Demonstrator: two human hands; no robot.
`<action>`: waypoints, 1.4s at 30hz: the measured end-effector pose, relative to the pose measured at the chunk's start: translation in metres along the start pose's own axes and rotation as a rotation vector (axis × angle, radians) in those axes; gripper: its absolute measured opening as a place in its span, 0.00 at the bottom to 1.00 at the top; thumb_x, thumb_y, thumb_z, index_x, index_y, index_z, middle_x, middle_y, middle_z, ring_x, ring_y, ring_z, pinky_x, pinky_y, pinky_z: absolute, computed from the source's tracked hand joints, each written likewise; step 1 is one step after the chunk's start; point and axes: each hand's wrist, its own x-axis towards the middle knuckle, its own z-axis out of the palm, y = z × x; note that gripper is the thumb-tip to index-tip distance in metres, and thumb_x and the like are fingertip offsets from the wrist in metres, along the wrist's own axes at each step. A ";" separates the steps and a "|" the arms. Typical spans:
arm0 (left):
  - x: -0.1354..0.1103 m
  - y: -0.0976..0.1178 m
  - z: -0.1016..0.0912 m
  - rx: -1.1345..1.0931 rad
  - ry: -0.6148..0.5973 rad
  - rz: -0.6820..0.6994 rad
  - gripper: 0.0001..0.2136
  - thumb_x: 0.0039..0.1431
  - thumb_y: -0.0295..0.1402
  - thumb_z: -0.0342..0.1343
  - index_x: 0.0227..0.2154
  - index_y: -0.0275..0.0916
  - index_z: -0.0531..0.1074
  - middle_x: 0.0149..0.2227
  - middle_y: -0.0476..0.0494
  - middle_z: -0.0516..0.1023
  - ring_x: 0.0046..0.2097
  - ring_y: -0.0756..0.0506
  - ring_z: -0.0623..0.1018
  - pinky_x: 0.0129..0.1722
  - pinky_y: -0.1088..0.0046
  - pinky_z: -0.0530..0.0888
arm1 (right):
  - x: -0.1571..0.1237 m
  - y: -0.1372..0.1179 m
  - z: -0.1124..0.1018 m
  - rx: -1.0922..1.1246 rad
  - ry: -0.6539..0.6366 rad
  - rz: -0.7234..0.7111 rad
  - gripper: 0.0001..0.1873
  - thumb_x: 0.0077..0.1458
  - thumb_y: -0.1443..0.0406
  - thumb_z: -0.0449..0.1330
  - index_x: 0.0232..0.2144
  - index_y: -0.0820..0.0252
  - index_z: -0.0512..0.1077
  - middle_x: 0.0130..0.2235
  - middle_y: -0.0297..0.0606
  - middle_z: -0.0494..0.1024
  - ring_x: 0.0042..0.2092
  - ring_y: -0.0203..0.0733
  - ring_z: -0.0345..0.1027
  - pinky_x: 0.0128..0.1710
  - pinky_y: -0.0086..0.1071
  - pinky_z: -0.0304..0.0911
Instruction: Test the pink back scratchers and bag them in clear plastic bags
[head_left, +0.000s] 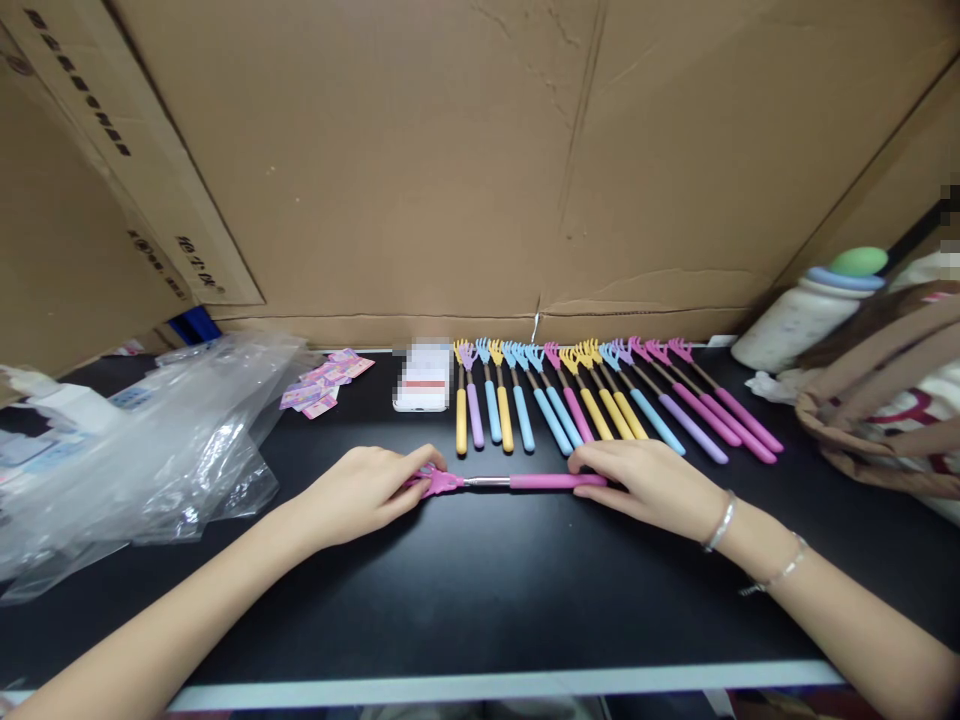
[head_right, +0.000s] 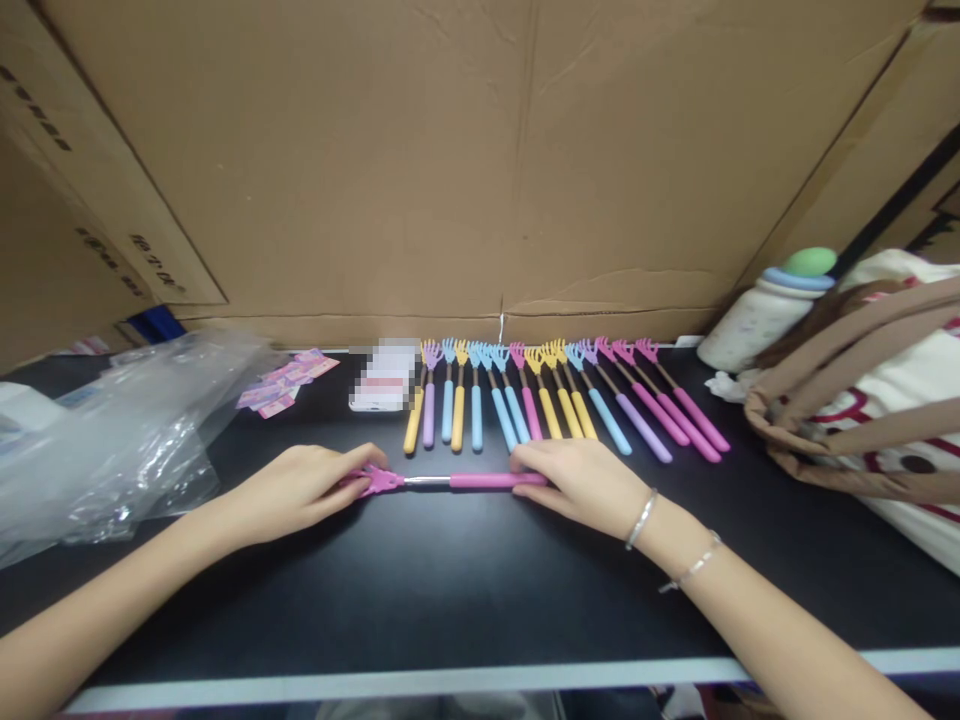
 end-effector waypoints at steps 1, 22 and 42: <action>0.000 0.000 0.000 0.008 -0.004 0.002 0.13 0.64 0.37 0.38 0.44 0.43 0.65 0.27 0.48 0.74 0.29 0.45 0.75 0.31 0.74 0.62 | 0.000 0.000 0.000 -0.001 -0.002 0.002 0.06 0.60 0.61 0.51 0.34 0.55 0.66 0.33 0.34 0.76 0.33 0.40 0.70 0.31 0.30 0.58; 0.001 -0.005 0.000 0.115 -0.016 -0.009 0.14 0.67 0.37 0.35 0.47 0.47 0.63 0.34 0.51 0.78 0.35 0.47 0.78 0.33 0.75 0.64 | -0.002 0.000 -0.002 0.019 -0.037 0.020 0.10 0.61 0.59 0.50 0.35 0.55 0.67 0.35 0.34 0.76 0.34 0.39 0.70 0.31 0.30 0.57; -0.004 -0.012 -0.005 0.193 0.170 0.053 0.11 0.65 0.36 0.40 0.41 0.46 0.67 0.36 0.51 0.75 0.37 0.50 0.76 0.33 0.77 0.66 | -0.004 0.001 0.001 -0.005 -0.045 0.044 0.11 0.61 0.57 0.50 0.36 0.55 0.68 0.33 0.33 0.76 0.32 0.40 0.70 0.31 0.30 0.57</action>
